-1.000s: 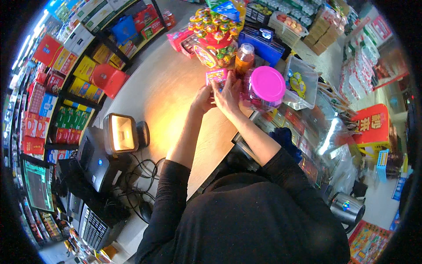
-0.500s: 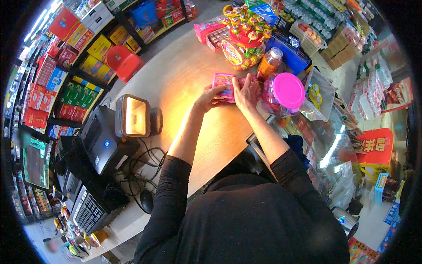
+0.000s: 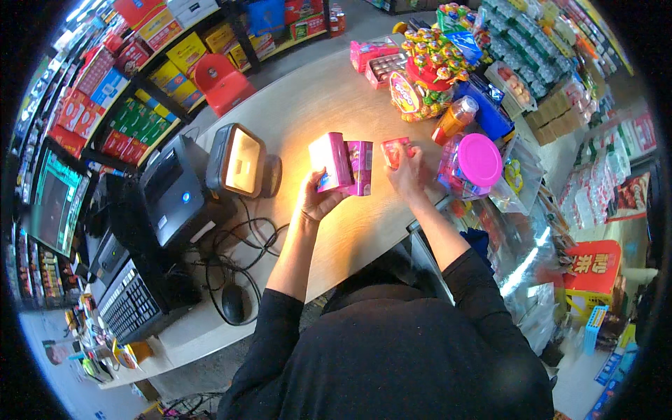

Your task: The person wipes the checkout counter with a blue cloth, then walks to a nearby shelf to pick up and restock pink snack boxes. They place the boxes on the shelf and adjust their positions before returning to the counter.

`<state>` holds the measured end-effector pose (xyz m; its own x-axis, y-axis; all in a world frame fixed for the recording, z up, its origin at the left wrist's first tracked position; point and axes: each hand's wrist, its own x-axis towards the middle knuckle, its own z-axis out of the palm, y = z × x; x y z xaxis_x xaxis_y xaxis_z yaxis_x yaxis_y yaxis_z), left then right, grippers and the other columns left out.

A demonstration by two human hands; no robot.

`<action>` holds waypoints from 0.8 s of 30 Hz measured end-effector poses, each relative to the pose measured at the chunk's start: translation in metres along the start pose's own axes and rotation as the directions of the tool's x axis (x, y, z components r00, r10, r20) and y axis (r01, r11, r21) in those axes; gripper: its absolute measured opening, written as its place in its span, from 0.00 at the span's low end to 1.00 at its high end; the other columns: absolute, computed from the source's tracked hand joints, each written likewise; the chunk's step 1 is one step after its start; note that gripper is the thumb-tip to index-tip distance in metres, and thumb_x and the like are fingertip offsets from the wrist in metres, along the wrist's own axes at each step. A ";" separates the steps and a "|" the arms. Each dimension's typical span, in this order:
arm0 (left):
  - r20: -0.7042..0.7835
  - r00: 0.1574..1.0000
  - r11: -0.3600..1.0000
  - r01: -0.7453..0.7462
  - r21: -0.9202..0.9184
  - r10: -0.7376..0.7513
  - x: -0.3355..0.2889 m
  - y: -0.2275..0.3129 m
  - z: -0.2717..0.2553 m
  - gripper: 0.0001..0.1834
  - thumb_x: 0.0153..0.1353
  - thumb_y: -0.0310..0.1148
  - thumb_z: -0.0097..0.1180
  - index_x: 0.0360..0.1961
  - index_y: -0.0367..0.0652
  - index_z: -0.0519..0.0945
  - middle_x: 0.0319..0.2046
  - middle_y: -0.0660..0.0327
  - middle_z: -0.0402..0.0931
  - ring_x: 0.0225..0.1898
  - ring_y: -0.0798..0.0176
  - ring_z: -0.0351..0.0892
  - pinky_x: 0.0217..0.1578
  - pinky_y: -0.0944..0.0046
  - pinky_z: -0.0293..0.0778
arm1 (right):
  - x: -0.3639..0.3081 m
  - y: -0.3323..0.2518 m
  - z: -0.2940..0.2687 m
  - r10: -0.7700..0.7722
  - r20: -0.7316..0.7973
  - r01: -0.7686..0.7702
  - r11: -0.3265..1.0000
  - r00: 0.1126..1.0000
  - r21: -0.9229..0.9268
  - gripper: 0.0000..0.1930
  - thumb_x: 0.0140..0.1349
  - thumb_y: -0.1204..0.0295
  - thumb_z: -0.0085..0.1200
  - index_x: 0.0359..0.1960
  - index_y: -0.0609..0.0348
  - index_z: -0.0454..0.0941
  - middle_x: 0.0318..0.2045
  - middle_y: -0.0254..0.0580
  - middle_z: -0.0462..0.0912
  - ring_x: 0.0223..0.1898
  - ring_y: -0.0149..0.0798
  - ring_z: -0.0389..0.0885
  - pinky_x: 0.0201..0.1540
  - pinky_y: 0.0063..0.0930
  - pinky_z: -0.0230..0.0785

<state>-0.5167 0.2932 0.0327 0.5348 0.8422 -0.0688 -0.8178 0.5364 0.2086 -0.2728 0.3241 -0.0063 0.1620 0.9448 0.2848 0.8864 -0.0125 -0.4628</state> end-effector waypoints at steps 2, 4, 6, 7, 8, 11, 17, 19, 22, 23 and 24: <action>-0.109 0.993 0.992 -0.034 0.125 0.048 -0.016 0.008 -0.004 0.32 0.58 0.40 0.60 0.60 0.36 0.68 0.54 0.49 0.75 0.57 0.47 0.74 0.60 0.38 0.67 | -0.021 -0.018 0.006 -0.163 0.044 0.161 0.986 0.986 0.044 0.35 0.45 0.65 0.68 0.58 0.43 0.69 0.53 0.56 0.66 0.52 0.59 0.69 0.54 0.49 0.65; -0.273 0.950 0.940 -0.053 0.338 0.152 -0.030 0.015 0.001 0.30 0.59 0.41 0.59 0.60 0.36 0.68 0.53 0.50 0.76 0.56 0.49 0.75 0.59 0.38 0.68 | -0.031 -0.034 0.009 -0.329 0.008 0.328 0.941 0.944 0.079 0.34 0.45 0.65 0.69 0.58 0.44 0.70 0.51 0.55 0.69 0.51 0.58 0.72 0.51 0.48 0.68; -0.358 0.909 0.924 -0.068 0.376 0.213 -0.025 0.014 -0.002 0.24 0.59 0.41 0.59 0.54 0.41 0.73 0.47 0.54 0.79 0.48 0.54 0.79 0.50 0.45 0.75 | -0.019 -0.041 0.015 -0.257 -0.023 0.257 0.947 0.966 0.195 0.31 0.47 0.63 0.68 0.56 0.43 0.73 0.50 0.54 0.72 0.50 0.57 0.74 0.50 0.49 0.69; -0.433 0.864 0.901 -0.053 0.431 0.257 -0.020 0.015 -0.006 0.22 0.59 0.40 0.59 0.52 0.43 0.74 0.43 0.57 0.80 0.43 0.57 0.81 0.45 0.48 0.78 | -0.010 -0.038 0.020 -0.219 -0.036 0.221 0.942 0.975 0.251 0.29 0.47 0.62 0.68 0.55 0.42 0.74 0.49 0.53 0.73 0.49 0.56 0.75 0.49 0.49 0.70; -0.462 0.838 0.872 -0.034 0.489 0.292 -0.012 0.017 -0.010 0.19 0.58 0.39 0.59 0.50 0.46 0.75 0.41 0.58 0.80 0.40 0.58 0.81 0.40 0.53 0.79 | 0.001 -0.029 0.034 -0.191 -0.189 0.217 0.968 0.963 0.127 0.25 0.50 0.58 0.67 0.51 0.42 0.77 0.47 0.51 0.76 0.46 0.56 0.77 0.46 0.48 0.72; -0.436 0.769 0.798 -0.156 0.581 0.468 0.001 0.013 -0.014 0.13 0.63 0.34 0.54 0.47 0.44 0.74 0.40 0.53 0.80 0.35 0.55 0.83 0.30 0.52 0.84 | 0.025 -0.037 0.032 -0.011 0.115 -0.026 0.948 0.993 0.318 0.23 0.53 0.57 0.65 0.51 0.42 0.78 0.50 0.50 0.75 0.53 0.51 0.72 0.55 0.44 0.67; -0.442 0.711 0.731 -0.147 0.666 0.547 0.032 -0.021 -0.019 0.25 0.65 0.40 0.56 0.59 0.37 0.69 0.50 0.50 0.76 0.44 0.51 0.82 0.37 0.46 0.83 | 0.019 -0.011 0.039 -0.171 0.025 0.148 0.909 0.985 0.389 0.16 0.56 0.63 0.63 0.45 0.53 0.81 0.44 0.48 0.79 0.51 0.48 0.72 0.55 0.42 0.65; -0.315 0.439 0.157 0.359 0.920 0.841 0.030 -0.042 -0.012 0.29 0.67 0.43 0.54 0.62 0.34 0.66 0.51 0.45 0.75 0.53 0.47 0.78 0.49 0.47 0.76 | 0.007 -0.007 0.020 -0.069 0.165 -0.012 0.895 0.984 0.447 0.17 0.58 0.66 0.61 0.49 0.54 0.79 0.42 0.48 0.80 0.49 0.50 0.74 0.54 0.42 0.67; 0.190 0.605 -0.603 0.611 0.513 0.774 0.009 -0.035 -0.043 0.38 0.59 0.52 0.60 0.68 0.54 0.64 0.62 0.36 0.63 0.57 0.33 0.67 0.58 0.49 0.68 | -0.003 -0.034 0.026 -0.234 -0.059 0.239 0.900 0.970 0.364 0.19 0.60 0.64 0.58 0.53 0.54 0.76 0.48 0.54 0.79 0.52 0.54 0.76 0.55 0.45 0.68; 0.074 0.569 -0.456 0.566 0.687 0.819 0.000 -0.044 -0.037 0.37 0.60 0.52 0.58 0.67 0.50 0.64 0.62 0.37 0.64 0.59 0.37 0.66 0.59 0.50 0.67 | -0.010 -0.039 0.015 -0.290 -0.048 0.286 0.879 0.956 0.381 0.21 0.62 0.64 0.57 0.57 0.53 0.74 0.55 0.56 0.75 0.56 0.55 0.73 0.59 0.46 0.65; -0.028 0.541 -0.281 0.480 0.831 0.841 -0.003 -0.054 -0.021 0.36 0.62 0.52 0.57 0.67 0.46 0.64 0.61 0.39 0.66 0.61 0.41 0.66 0.60 0.51 0.66 | -0.025 -0.043 0.014 -0.246 -0.248 0.294 0.939 0.937 0.180 0.22 0.64 0.64 0.55 0.60 0.52 0.72 0.60 0.58 0.68 0.61 0.57 0.67 0.62 0.48 0.61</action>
<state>-0.4783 0.2632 0.0016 -0.4043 0.9079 0.1108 0.6633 0.2076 0.7190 -0.3208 0.3057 -0.0053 0.0410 0.8071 0.5890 0.8018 0.3252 -0.5014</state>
